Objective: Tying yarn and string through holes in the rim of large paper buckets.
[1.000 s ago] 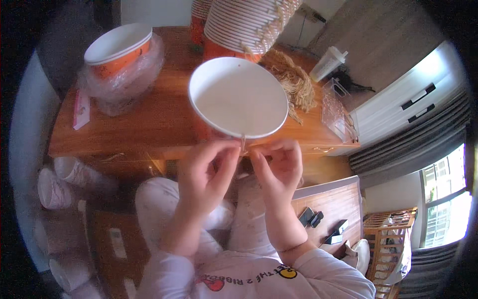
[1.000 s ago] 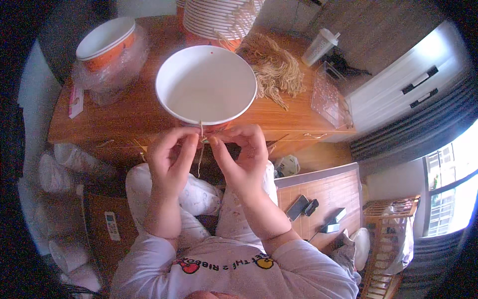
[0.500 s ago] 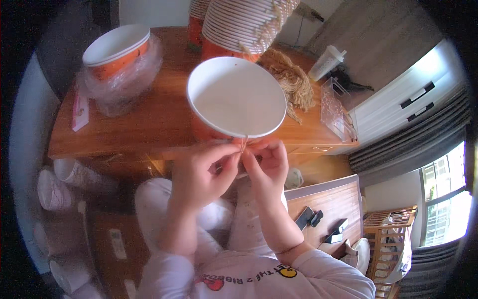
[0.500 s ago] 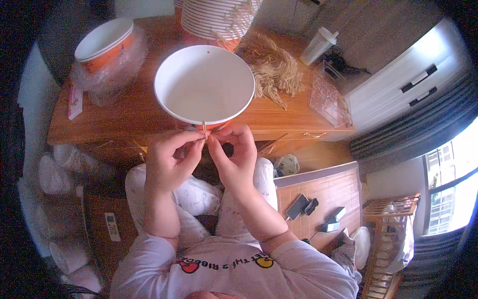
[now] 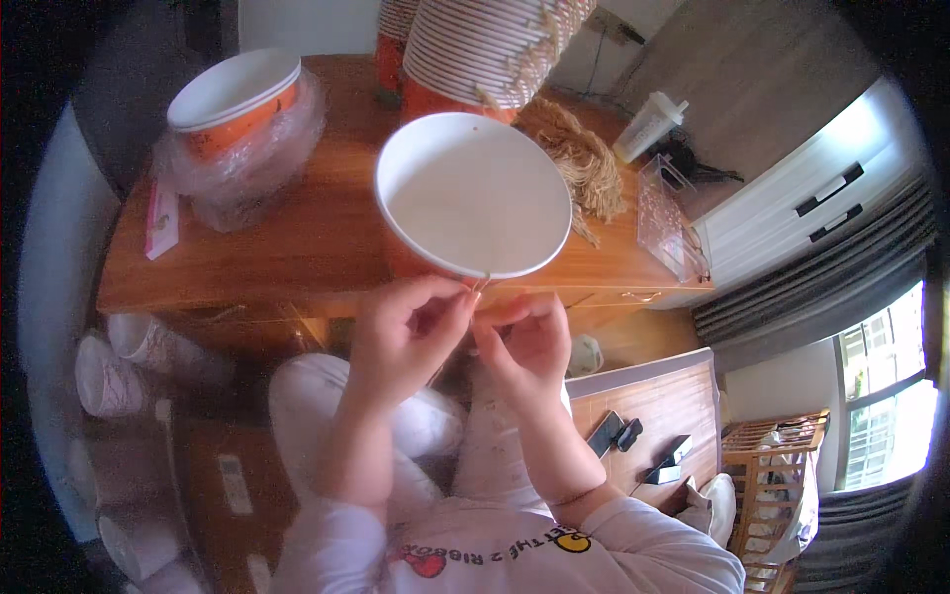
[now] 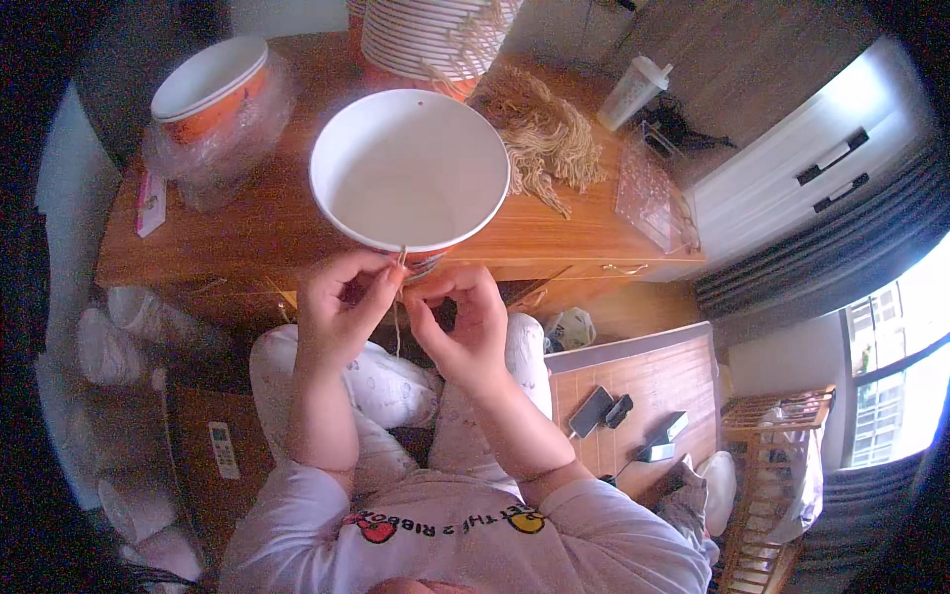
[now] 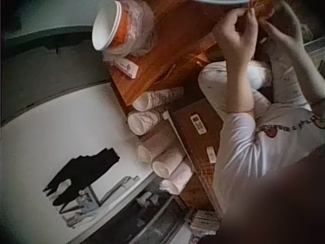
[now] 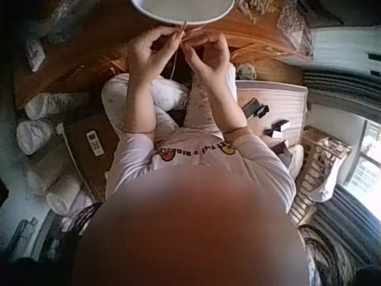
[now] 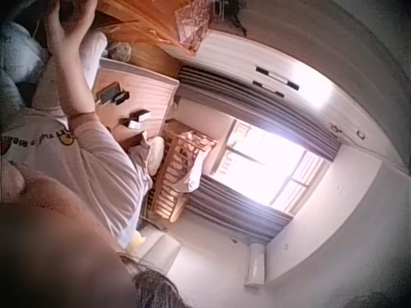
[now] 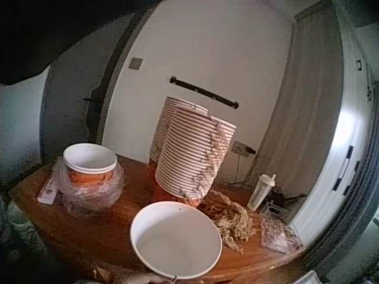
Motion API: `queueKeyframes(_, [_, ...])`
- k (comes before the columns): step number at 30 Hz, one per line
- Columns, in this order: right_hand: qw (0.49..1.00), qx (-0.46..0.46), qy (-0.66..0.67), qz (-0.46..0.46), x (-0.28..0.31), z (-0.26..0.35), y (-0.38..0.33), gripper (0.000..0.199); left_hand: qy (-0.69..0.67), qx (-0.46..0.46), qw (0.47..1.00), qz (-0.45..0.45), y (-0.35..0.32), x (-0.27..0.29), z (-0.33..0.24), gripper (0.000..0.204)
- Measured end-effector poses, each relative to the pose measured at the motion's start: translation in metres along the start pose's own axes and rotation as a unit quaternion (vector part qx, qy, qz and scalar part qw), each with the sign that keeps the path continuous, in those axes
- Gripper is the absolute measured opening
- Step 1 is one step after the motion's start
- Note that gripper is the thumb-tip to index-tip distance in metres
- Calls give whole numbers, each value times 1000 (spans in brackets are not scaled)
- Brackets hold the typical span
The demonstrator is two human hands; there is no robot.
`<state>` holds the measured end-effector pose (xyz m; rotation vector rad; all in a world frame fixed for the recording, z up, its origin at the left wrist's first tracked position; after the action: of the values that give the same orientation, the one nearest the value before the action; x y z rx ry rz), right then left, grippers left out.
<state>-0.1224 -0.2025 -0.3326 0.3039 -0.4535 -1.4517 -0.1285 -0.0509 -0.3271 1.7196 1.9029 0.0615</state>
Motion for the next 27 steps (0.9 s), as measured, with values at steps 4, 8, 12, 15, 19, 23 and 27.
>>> queueKeyframes(4, [999,2,31,8,4,-4,0,28,50,-27,998,-2,0,-2,-5,9])
queueKeyframes(8, [999,35,13,7,7,-5,-2,26,27,3,1000,13,0,-1,-3,13])
queueKeyframes(12, [993,-62,79,60,-5,-6,-7,26,-37,95,995,7,-2,1,1,16])
queueKeyframes(15, [990,-79,48,109,-12,-14,-12,30,-11,81,994,72,-3,-2,-2,19])
queueKeyframes(19, [984,-53,-115,125,-11,-11,-13,9,81,37,991,101,-3,-6,-7,17])
queueKeyframes(23, [987,42,-103,114,-5,5,-12,7,-1,100,993,56,-6,-3,7,18])
queueKeyframes(27, [950,191,-157,190,-14,39,-17,8,-131,100,984,-62,-6,2,-1,18])
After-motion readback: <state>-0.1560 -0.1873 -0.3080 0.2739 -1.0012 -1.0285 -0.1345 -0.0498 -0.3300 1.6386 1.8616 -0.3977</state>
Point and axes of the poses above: each hand's wrist, its own y-axis towards the middle knuckle, its own x-axis out of the back of the hand, z = x × y, the point moved 8 cm from there along y, towards the middle knuckle, and after that the axes turned 14 degrees about -y, right-handed, at the moved point
